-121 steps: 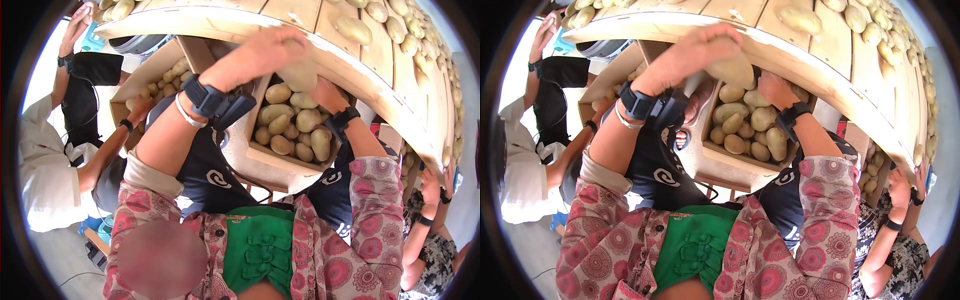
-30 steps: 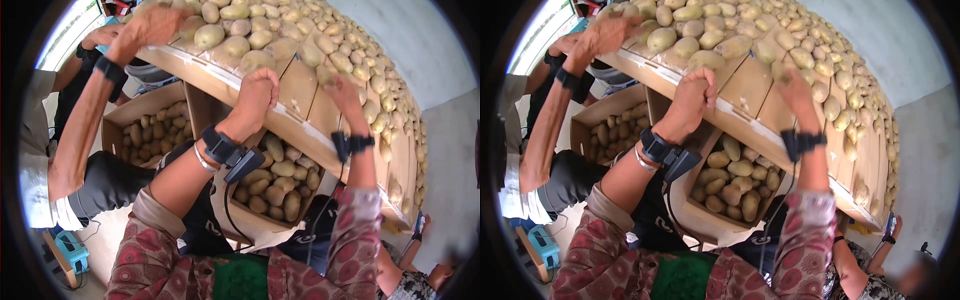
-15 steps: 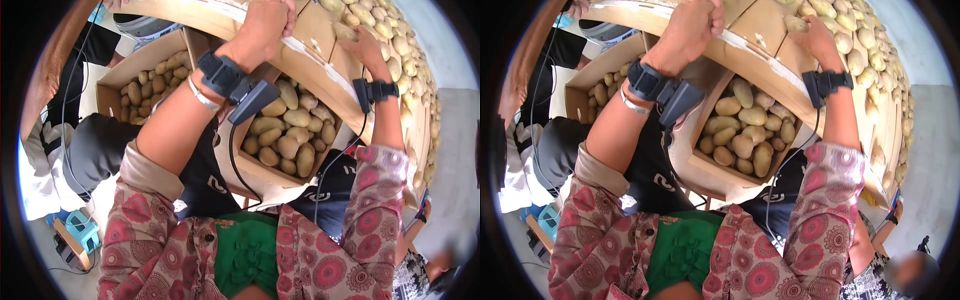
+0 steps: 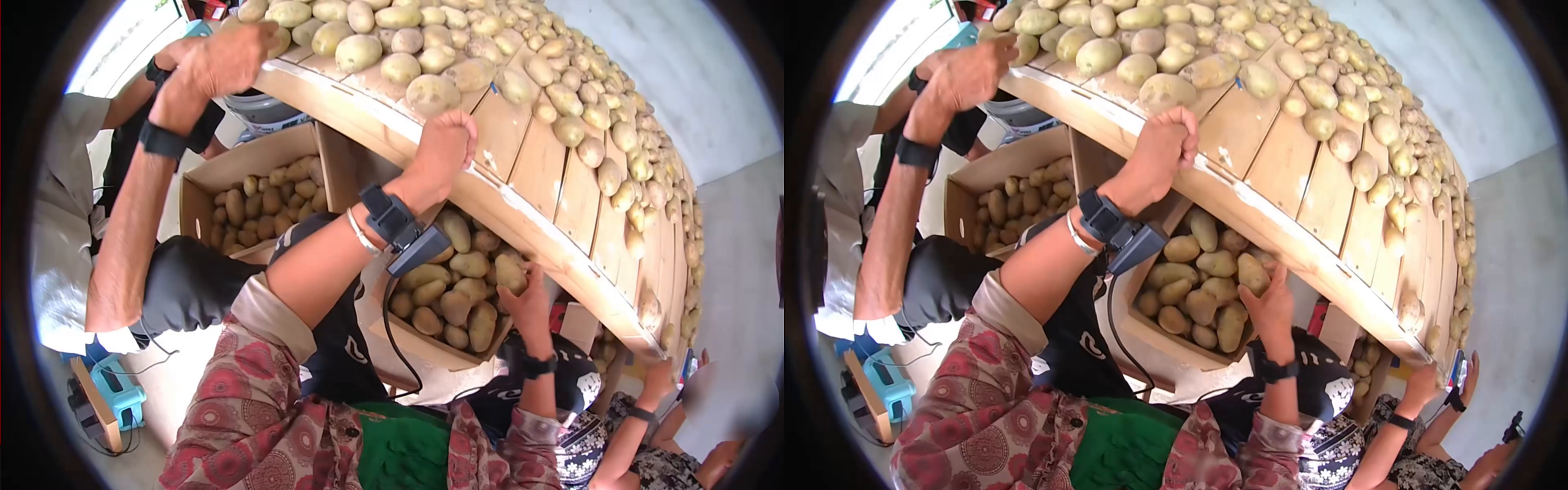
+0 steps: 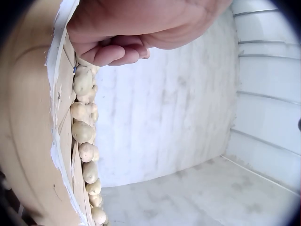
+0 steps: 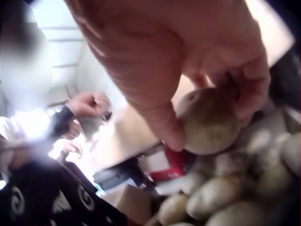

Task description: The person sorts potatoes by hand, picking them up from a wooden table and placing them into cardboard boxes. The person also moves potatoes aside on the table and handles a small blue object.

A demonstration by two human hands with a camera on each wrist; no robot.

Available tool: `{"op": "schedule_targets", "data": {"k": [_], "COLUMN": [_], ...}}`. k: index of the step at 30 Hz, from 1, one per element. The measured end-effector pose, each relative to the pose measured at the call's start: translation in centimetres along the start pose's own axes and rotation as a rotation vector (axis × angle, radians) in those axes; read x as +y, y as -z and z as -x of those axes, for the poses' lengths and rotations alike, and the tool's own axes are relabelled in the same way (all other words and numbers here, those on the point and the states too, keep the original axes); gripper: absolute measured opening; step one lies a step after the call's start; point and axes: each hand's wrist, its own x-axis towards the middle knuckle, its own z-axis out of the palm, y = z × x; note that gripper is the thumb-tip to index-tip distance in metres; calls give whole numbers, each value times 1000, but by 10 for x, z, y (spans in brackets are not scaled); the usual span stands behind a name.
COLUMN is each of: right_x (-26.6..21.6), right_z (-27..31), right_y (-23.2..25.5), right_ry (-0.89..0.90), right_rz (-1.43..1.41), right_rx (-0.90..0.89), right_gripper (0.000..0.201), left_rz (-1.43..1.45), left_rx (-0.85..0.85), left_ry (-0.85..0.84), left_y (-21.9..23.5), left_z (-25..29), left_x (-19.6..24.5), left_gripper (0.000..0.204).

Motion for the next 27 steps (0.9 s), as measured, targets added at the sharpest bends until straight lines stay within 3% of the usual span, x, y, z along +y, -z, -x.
{"op": "schedule_targets", "data": {"k": [2,3,4,8,11,13,15,17,19,23,27], "right_x": [64,94,106,101,53,-29,-67,-110,-123,-111,-124], "right_z": [-6,-9,-14,-9,-9,-18,-33,-62,-116,-242,-315], "right_y": [-26,-39,-47,-41,-20,20,40,61,61,39,22], "right_ry": [-42,29,100,169,271,-97,65,100,248,428,480], "right_rz": [55,110,162,132,266,-72,-588,-574,-423,47,252], "right_rx": [44,-73,-194,-176,-182,-555,-646,-546,-316,-45,18], "right_gripper": [31,28,26,21,22,24,20,22,28,52,65], "left_rz": [26,27,23,48,49,57,73,53,50,64,93], "left_rx": [-15,-33,-48,-99,-64,-73,-98,-59,-41,-17,-20], "left_ry": [-11,1,14,2,15,16,1,-8,-14,-30,-16], "left_y": [-3,-4,-3,-4,-10,-5,-7,-5,-2,4,7], "left_z": [2,1,0,-2,4,5,2,7,9,8,7], "left_x": [-7,-8,-6,-9,-4,-6,-4,2,4,10,12], "left_gripper": [19,19,19,18,18,18,18,18,18,18,19]}}
